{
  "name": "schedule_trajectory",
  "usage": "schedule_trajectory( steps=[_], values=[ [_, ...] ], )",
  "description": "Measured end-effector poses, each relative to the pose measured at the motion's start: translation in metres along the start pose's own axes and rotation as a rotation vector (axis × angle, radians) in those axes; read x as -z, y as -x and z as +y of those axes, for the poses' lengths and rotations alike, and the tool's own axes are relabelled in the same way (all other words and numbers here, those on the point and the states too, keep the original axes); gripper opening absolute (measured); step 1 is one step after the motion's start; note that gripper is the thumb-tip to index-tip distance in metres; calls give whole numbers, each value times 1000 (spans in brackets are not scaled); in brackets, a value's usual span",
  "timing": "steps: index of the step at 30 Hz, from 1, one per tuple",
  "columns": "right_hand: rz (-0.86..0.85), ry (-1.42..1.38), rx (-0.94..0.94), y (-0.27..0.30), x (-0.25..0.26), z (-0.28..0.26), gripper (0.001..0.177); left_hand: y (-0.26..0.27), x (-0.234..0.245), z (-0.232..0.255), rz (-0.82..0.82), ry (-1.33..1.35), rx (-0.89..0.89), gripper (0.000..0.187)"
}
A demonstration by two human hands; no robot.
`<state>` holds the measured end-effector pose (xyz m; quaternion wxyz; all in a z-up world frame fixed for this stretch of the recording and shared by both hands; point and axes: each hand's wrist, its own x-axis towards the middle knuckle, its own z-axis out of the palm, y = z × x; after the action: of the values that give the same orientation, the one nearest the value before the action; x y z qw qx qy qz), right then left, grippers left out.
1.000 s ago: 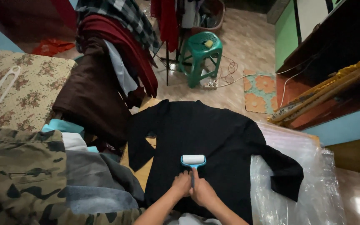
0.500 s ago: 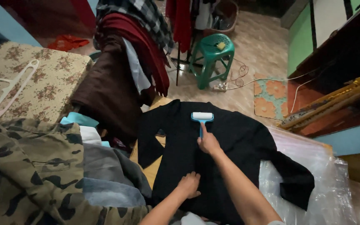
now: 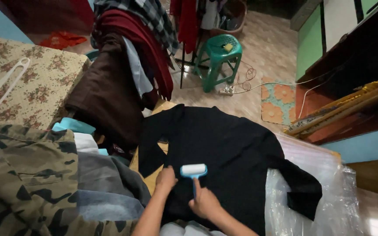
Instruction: Using a lint roller to remove lint and dust from a black jacket laid out on a table.
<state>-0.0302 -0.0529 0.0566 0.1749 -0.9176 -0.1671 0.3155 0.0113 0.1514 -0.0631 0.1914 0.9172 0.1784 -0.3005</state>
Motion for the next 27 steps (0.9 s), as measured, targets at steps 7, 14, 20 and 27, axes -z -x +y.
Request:
schedule_trajectory(
  steps=[7,14,20,27],
  values=[
    [46,-21,93,-23,2,3,94,6,9,-2,-44,128,47,59],
    [116,7,134,-59,53,-26,78,3,6,-16,-25,115,-94,76],
    [-1,72,154,-34,-8,-1,87,-9,13,-32,-113,139,-111,24],
    [-254,42,13,60,-9,8,96,5,26,-9,-187,11,-85,60]
  ],
)
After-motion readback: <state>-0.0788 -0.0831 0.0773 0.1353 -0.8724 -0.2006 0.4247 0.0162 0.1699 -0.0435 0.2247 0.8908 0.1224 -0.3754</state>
